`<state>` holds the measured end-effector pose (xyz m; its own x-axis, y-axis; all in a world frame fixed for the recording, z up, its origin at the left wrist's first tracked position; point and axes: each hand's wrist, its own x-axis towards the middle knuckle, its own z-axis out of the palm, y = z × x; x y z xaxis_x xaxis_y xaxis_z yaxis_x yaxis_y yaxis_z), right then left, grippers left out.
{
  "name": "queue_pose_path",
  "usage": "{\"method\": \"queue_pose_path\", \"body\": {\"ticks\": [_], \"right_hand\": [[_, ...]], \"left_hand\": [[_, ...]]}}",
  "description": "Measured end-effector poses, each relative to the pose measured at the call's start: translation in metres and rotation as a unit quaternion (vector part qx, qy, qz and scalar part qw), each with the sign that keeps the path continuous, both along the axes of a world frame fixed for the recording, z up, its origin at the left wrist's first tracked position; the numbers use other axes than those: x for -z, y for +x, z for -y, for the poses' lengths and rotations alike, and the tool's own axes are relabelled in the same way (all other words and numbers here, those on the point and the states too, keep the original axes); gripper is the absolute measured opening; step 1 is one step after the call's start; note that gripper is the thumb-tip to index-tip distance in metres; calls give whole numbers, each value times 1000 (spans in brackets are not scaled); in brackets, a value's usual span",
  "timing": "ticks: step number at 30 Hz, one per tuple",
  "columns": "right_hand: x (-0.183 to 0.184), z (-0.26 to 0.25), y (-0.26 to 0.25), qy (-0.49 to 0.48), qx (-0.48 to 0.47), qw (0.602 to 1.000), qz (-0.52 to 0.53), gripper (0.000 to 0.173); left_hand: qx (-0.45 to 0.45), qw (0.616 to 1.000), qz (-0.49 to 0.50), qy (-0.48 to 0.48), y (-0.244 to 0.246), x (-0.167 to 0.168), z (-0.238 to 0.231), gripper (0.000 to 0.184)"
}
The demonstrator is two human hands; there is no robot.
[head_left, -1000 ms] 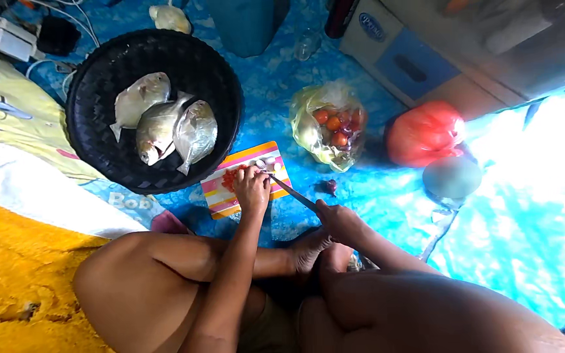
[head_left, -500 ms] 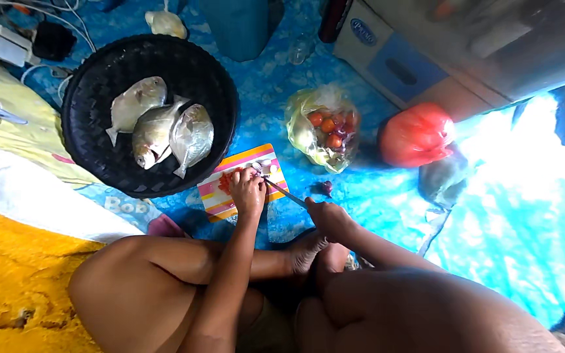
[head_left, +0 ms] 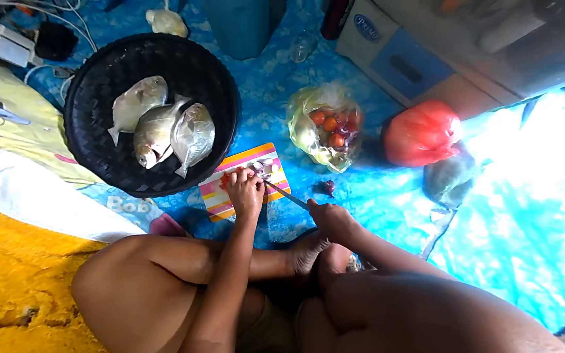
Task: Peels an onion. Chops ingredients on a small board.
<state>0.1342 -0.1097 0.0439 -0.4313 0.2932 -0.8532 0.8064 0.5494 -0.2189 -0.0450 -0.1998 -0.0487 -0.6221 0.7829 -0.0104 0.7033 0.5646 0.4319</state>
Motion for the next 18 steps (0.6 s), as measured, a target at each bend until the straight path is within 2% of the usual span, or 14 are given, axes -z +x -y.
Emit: {"method": "queue_pose_path", "body": {"ticks": [5,11,14,18], "right_hand": [[-11,-8,10,-3,28,1000,-13,37],[-3,2,0,-15,8,1000,-20,37],[-8,0,0,9,-3,1000,-2,38],[-13,-3,8,11,-4,1000,-3,37]], "left_hand": [[-18,999,11,49,-13,-7,9,14],[-68,995,60,42,-31,-15,8,19],[-34,997,67,22,-41,-21,3,24],[66,995,66,-23,-46,-26,-16,24]]}}
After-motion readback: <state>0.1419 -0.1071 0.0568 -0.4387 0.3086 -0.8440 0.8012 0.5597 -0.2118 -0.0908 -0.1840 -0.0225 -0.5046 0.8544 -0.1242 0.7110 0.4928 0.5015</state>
